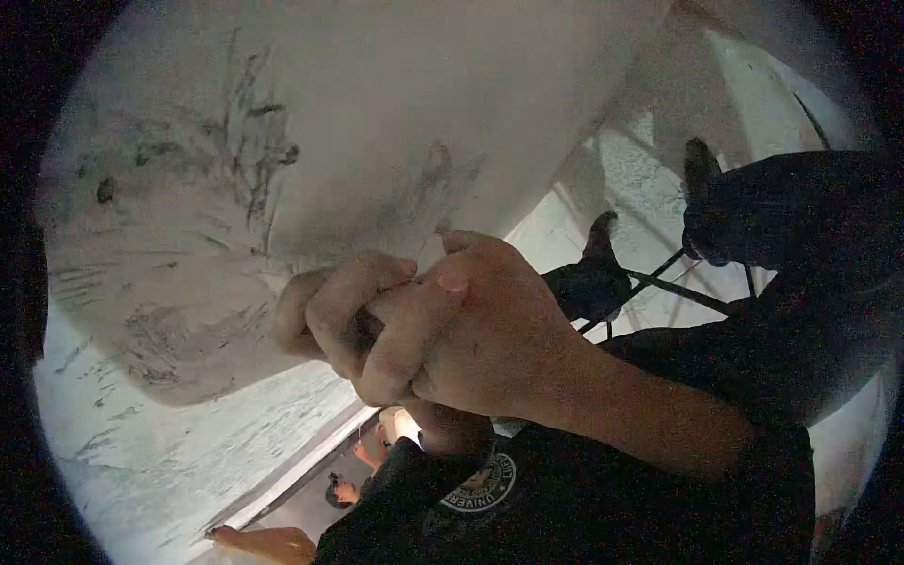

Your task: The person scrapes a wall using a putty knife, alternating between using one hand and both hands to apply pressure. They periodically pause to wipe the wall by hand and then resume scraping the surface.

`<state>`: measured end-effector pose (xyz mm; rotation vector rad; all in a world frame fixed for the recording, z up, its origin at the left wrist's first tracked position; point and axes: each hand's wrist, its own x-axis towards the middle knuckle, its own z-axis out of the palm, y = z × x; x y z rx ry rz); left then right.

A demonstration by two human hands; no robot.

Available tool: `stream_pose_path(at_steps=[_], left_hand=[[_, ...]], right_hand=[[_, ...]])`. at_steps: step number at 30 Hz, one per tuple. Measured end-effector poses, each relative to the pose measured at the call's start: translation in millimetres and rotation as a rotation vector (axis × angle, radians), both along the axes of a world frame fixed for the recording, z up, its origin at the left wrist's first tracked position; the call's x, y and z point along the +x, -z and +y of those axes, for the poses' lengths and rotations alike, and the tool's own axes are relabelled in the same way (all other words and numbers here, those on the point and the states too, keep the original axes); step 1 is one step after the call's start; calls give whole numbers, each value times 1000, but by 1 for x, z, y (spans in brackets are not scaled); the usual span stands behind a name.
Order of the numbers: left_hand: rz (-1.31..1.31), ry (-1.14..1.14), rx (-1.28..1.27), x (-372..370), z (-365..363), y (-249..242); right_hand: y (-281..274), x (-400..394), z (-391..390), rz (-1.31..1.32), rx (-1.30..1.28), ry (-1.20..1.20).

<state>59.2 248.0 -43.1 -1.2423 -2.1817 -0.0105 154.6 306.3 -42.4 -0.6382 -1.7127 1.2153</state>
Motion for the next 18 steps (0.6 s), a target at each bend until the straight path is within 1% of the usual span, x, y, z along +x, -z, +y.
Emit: stream_pose_path(at_steps=[1,2,3,4,5,6,8,9,10,11,12,13,16,17,18], left_hand=[[2,-59,24,1,2,-6],[9,-69,32,-1,7,-11],[-118,227,129,-4,16,-16],[-245,533,226,0,29,-24],[-253,699,123,15,41,-40],[-253,700,128,12,39,-40],[-140,744,-8,-2,33,-41],[-83,765,-77,-6,31,-41],[-83,771,-74,-8,35,-42],[-116,819,-84,-9,37,-44],[-151,855,-106,-8,34,-48],[-289,642,124,10,37,-39],[-307,724,82,13,40,-45],[-298,717,92,9,38,-44],[-265,693,52,2,33,-42]], right_hand=[[-4,5,6,71,-109,-83],[-8,10,11,140,-221,-168],[-9,15,15,138,-323,-189],[-7,17,16,140,-310,-187],[-5,18,17,58,-276,-167],[-3,19,18,-25,-244,-149],[-4,13,15,0,-218,-157],[-4,8,11,84,-280,-158],[-3,4,10,171,-340,-155],[-3,7,12,173,-342,-155],[-5,11,13,96,-311,-151],[-8,13,15,18,-274,-149],[-9,17,20,26,-303,-191],[-8,13,19,29,-292,-200],[-8,7,15,48,-341,-196]])
